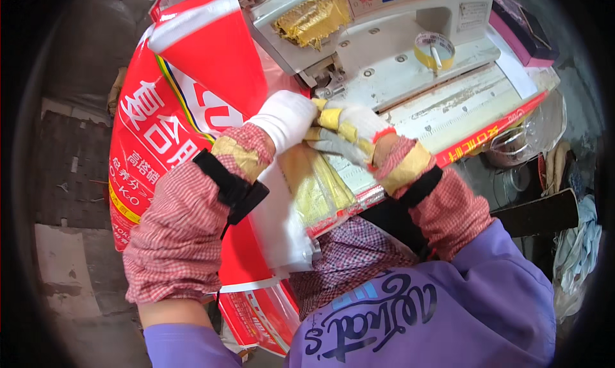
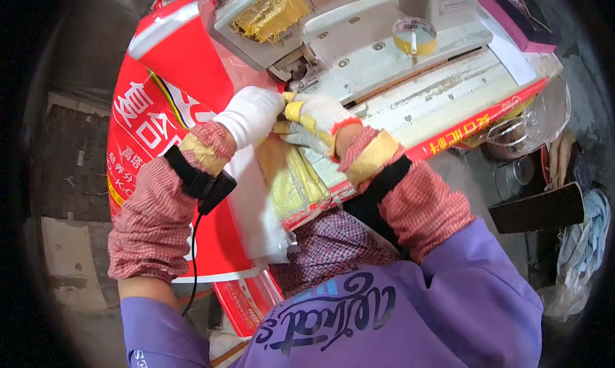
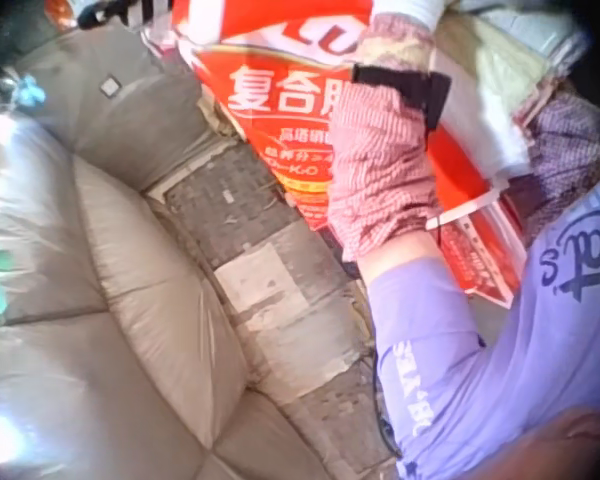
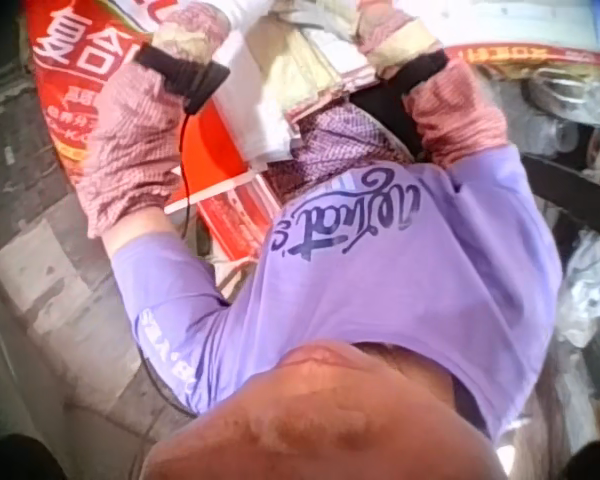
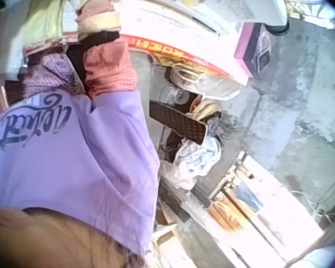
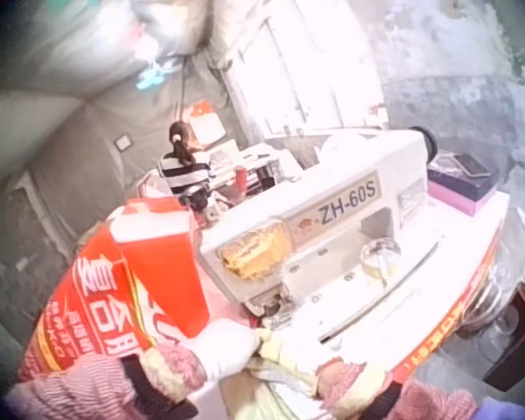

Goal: Manually organizing, opening, and feeding large printed sacks/bags into a sewing machine for sealing.

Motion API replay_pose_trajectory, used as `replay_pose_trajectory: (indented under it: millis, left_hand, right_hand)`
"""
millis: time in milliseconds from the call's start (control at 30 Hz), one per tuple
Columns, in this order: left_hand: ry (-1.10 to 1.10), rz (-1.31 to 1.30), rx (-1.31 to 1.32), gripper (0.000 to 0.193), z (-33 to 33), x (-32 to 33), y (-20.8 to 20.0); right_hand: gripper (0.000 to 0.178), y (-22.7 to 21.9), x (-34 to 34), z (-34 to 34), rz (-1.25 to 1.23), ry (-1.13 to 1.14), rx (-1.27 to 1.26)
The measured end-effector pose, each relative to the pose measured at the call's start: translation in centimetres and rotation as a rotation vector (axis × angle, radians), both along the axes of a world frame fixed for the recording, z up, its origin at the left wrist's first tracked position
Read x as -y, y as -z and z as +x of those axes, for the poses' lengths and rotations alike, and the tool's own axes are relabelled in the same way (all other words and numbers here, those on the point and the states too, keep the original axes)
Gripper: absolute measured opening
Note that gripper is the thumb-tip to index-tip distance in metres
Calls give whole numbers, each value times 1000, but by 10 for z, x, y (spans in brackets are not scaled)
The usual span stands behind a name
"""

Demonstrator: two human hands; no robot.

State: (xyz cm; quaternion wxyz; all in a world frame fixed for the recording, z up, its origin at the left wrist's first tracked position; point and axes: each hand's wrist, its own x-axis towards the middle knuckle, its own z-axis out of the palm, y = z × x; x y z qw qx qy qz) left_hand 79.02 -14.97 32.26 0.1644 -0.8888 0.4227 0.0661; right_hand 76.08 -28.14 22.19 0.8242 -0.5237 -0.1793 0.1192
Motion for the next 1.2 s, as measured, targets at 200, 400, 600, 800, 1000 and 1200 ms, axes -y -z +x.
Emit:
replay_pose_trajectory:
  millis: [200, 400, 600, 800, 1000, 1200]
  left_hand:
    - [-284, -204, 50, 11, 67, -89, 17]
    - [-103, 329, 77, 7, -99, -76, -151]
    - [-438, -1290, 468, 42, -202, -181, -191]
    - [-1190, -1342, 747, 44, -317, -291, -20]
    - [-1288, -2315, -106, 51, -374, -225, 41]
    - [-1213, -2661, -120, 35, -423, -275, 57]
  right_hand:
    - [60, -65, -34, -31, -673, 95, 163]
    - [40, -35, -72, 2, -1263, 443, 912]
    - [19, -67, -143, -18, -1553, 77, 943]
    - [25, -111, -198, -118, -131, -1025, -20]
    - [25, -28, -227, -224, -457, -1195, -139]
    - [68, -31, -112, -158, 122, -1036, -492]
